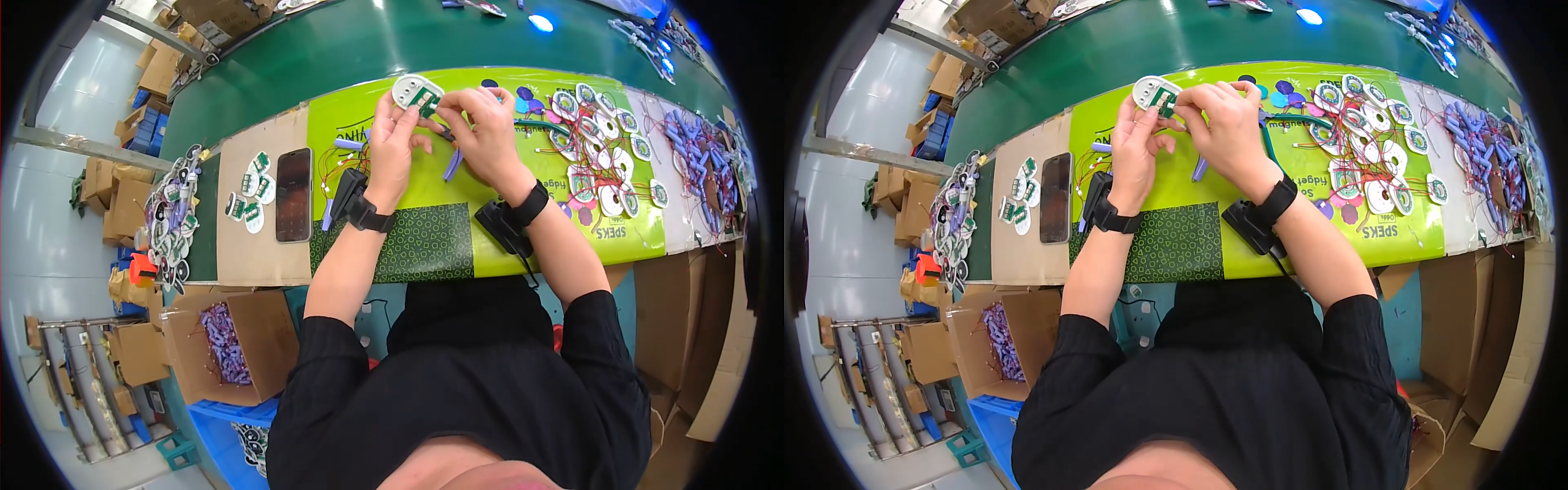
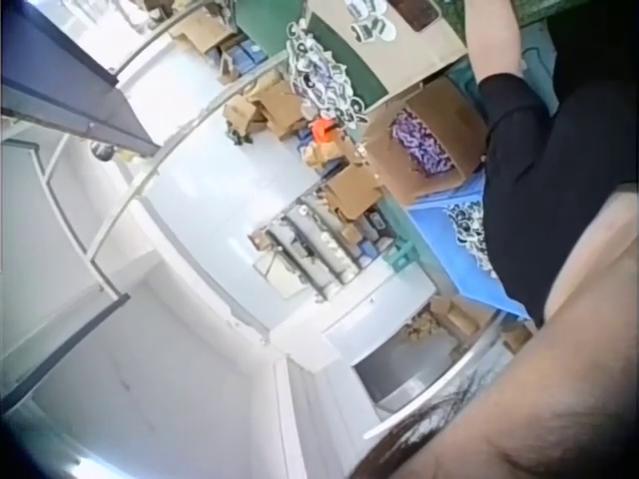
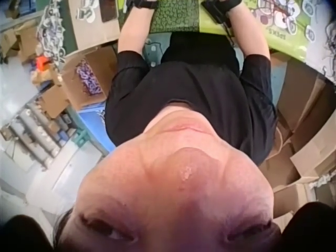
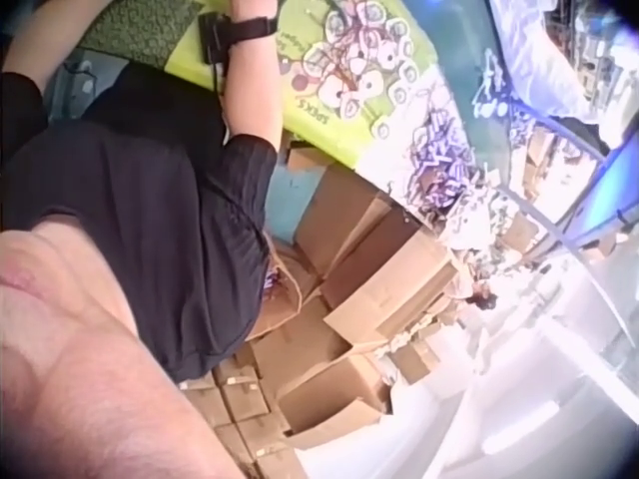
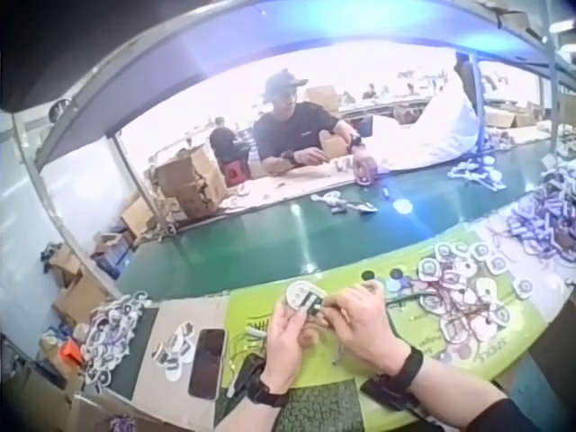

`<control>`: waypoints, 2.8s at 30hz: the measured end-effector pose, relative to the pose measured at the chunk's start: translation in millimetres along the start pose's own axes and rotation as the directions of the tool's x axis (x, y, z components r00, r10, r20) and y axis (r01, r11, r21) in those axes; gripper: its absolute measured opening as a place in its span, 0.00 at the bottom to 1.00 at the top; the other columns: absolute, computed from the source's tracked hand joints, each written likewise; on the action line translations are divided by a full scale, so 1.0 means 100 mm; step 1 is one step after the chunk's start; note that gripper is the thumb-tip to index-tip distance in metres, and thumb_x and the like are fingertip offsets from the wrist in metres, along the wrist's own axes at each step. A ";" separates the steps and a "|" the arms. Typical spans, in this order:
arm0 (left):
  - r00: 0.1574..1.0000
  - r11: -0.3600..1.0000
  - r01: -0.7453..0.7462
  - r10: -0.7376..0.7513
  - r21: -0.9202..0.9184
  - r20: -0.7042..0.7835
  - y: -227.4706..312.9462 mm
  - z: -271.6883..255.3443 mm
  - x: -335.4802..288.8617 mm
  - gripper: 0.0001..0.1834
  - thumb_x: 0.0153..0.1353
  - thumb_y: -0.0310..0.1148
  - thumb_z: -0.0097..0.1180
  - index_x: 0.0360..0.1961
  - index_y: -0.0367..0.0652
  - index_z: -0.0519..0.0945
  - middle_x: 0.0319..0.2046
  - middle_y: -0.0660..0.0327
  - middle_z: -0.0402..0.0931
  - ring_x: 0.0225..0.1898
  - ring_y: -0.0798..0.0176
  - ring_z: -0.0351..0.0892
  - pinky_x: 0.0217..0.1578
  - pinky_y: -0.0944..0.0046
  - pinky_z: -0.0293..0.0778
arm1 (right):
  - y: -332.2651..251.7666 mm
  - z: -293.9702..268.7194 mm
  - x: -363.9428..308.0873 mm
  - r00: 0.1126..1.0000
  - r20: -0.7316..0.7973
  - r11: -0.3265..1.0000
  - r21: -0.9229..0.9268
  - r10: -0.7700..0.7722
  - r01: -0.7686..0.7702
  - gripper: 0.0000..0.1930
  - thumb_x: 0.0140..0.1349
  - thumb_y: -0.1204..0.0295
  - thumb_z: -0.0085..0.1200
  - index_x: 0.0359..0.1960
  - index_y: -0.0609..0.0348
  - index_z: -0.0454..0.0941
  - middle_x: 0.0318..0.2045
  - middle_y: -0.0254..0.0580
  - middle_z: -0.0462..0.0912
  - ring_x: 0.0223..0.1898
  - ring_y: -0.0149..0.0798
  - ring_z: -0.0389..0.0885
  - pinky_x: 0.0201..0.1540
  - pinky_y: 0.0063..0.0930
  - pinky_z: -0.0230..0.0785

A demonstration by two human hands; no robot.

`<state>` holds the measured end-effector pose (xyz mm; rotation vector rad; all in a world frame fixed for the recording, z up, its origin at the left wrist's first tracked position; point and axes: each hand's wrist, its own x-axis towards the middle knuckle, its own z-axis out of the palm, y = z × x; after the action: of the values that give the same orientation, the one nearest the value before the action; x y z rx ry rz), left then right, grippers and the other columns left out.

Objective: The person assembles electronic devices by connecting a battery to a circuit board, testing the connection to light up an LED, and then snapping the board into a plastic housing.

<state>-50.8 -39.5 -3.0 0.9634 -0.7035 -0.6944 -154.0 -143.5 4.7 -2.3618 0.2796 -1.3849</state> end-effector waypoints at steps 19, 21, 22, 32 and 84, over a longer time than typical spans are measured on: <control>0.991 0.938 -0.093 0.119 0.333 -0.060 -0.07 -0.07 0.03 0.15 0.69 0.41 0.41 0.31 0.41 0.67 0.20 0.66 0.70 0.13 0.77 0.63 0.13 0.76 0.59 | -0.05 0.03 -0.04 0.988 0.147 0.999 -0.003 -0.043 0.043 0.01 0.55 0.72 0.55 0.28 0.53 0.76 0.24 0.32 0.78 0.29 0.35 0.76 0.45 0.33 0.56; 0.993 0.943 -0.080 0.105 0.324 -0.059 -0.10 -0.09 0.03 0.15 0.69 0.41 0.40 0.31 0.41 0.67 0.20 0.66 0.70 0.14 0.77 0.64 0.13 0.76 0.59 | -0.05 0.03 -0.04 0.989 0.141 0.999 -0.008 -0.047 0.049 0.01 0.55 0.72 0.55 0.28 0.53 0.76 0.23 0.32 0.78 0.28 0.35 0.76 0.45 0.33 0.56; 0.994 0.935 -0.065 0.091 0.348 -0.060 -0.10 -0.09 0.03 0.15 0.69 0.41 0.39 0.31 0.42 0.67 0.19 0.66 0.69 0.15 0.77 0.64 0.14 0.75 0.59 | -0.06 0.02 -0.03 0.989 0.142 0.999 -0.020 -0.045 0.048 0.01 0.55 0.72 0.54 0.28 0.53 0.76 0.23 0.32 0.78 0.28 0.35 0.76 0.45 0.33 0.56; 0.999 0.904 -0.038 0.022 0.426 0.042 -0.09 -0.10 0.01 0.09 0.68 0.36 0.42 0.36 0.42 0.64 0.18 0.68 0.67 0.18 0.76 0.63 0.18 0.74 0.60 | -0.03 -0.01 -0.04 0.986 0.160 0.999 -0.034 0.047 -0.042 0.02 0.57 0.71 0.52 0.29 0.53 0.74 0.23 0.32 0.78 0.28 0.35 0.75 0.43 0.33 0.54; 0.999 0.961 0.036 -0.029 0.275 -0.030 -0.45 -0.17 0.03 0.13 0.70 0.37 0.38 0.52 0.46 0.63 0.36 0.66 0.72 0.29 0.77 0.74 0.25 0.79 0.67 | 0.09 0.28 -0.11 0.994 0.021 0.983 -0.144 -0.108 0.110 0.08 0.40 0.71 0.57 0.22 0.53 0.70 0.21 0.36 0.72 0.27 0.39 0.74 0.34 0.34 0.58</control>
<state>-44.7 -51.7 -49.6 1.2397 -0.7767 -0.6211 -134.6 -141.5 -20.4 -2.5382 0.2590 -1.4432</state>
